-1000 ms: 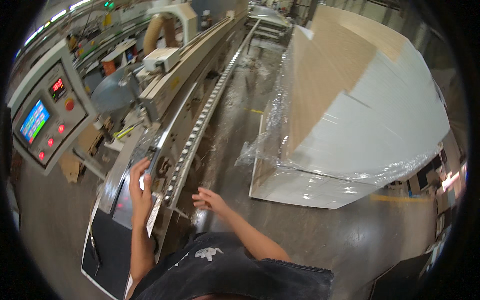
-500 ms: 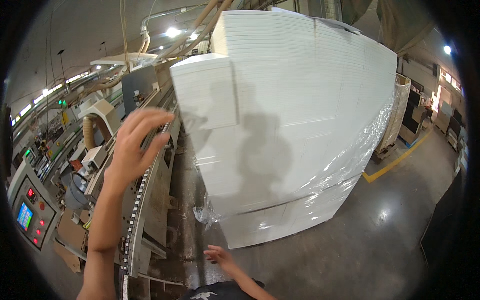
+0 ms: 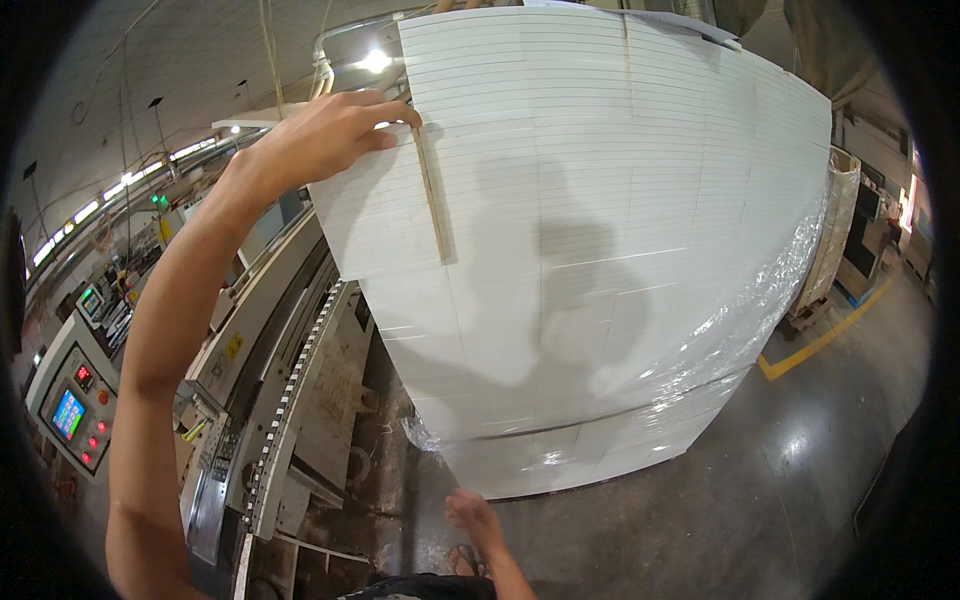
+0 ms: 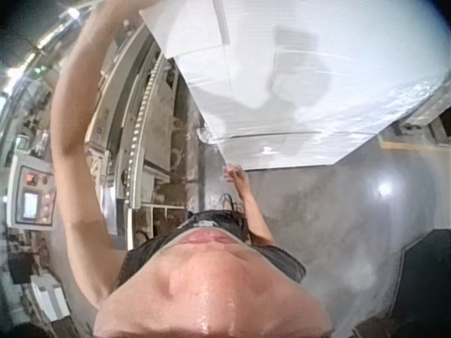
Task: The person repeatedly picks white rectangular sheets from a wrapped stack and places them onto a machine's conveyor belt. The person also handles a roll of white tape and places it on a circular platform.
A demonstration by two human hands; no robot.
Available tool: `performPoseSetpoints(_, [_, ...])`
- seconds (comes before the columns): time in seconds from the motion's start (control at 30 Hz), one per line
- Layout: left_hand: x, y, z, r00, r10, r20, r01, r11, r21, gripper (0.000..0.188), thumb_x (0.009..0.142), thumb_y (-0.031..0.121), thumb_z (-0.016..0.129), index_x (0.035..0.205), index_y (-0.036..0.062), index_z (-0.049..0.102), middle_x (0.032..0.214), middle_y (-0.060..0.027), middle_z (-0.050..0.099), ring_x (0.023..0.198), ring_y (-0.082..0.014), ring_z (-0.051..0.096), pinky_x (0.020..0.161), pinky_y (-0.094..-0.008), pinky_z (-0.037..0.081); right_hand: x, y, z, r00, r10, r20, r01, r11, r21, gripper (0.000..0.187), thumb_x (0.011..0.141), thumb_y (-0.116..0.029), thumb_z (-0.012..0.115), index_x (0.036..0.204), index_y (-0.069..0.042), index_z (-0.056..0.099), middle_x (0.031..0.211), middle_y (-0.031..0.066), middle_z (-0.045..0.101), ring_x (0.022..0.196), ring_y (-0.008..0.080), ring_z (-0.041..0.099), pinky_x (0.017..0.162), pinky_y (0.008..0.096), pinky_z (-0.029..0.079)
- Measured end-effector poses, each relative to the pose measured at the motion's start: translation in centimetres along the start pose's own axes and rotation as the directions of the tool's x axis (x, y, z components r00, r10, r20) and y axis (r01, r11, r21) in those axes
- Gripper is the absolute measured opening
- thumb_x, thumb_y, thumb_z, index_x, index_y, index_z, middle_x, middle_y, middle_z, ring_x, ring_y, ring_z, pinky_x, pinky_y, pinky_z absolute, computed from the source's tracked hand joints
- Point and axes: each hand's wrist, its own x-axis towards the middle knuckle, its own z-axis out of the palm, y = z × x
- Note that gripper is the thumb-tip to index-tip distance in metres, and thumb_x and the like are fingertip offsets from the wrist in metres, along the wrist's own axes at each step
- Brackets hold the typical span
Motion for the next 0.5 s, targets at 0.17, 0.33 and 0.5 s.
performPoseSetpoints(0.17, [-1.2, -0.8, -0.2, 1.000, 0.009, -0.011, -0.008, 0.994, 0.112, 0.032, 0.101, 0.027, 0.067, 0.132, 0.0175, 0.066, 0.109, -0.0093, 0.072, 0.099, -0.0337, 0.073, 0.087, -0.0497, 0.058, -0.5, -0.7, 1.6, 0.998, 0.034, 0.046, -0.034, 0.999, 0.001, 0.065, 0.102, -0.043, 0.069, 0.146, 0.002, 0.052, 0.131, 0.0156, 0.071, 0.107, 0.0276, 0.073, 0.089, 0.0390, 0.058])
performPoseSetpoints(0.33, [-6.6, -3.3, -0.2, 0.996, 0.046, -0.082, -0.026, 0.972, 0.236, 0.034, 0.101, 0.027, 0.068, 0.132, 0.0143, 0.065, 0.115, -0.0094, 0.074, 0.096, -0.0289, 0.075, 0.090, -0.0427, 0.063, -0.5, -4.2, 6.1, 0.980, 0.109, 0.169, -0.106, 0.994, -0.022, 0.063, 0.105, -0.040, 0.066, 0.148, 0.003, 0.050, 0.138, 0.0159, 0.067, 0.113, 0.0281, 0.071, 0.095, 0.0397, 0.056])
performPoseSetpoints(0.5, [-16.2, -2.8, -6.7, 0.983, 0.100, -0.153, -0.020, 0.891, 0.453, 0.037, 0.092, 0.016, 0.072, 0.128, 0.0089, 0.065, 0.111, -0.0089, 0.074, 0.087, -0.0279, 0.075, 0.077, -0.0408, 0.063, 4.0, -10.4, 12.3, 0.917, -0.122, 0.380, 0.148, 0.988, -0.041, 0.054, 0.110, -0.030, 0.057, 0.152, 0.002, 0.047, 0.142, 0.0189, 0.064, 0.123, 0.0306, 0.066, 0.109, 0.0457, 0.048])
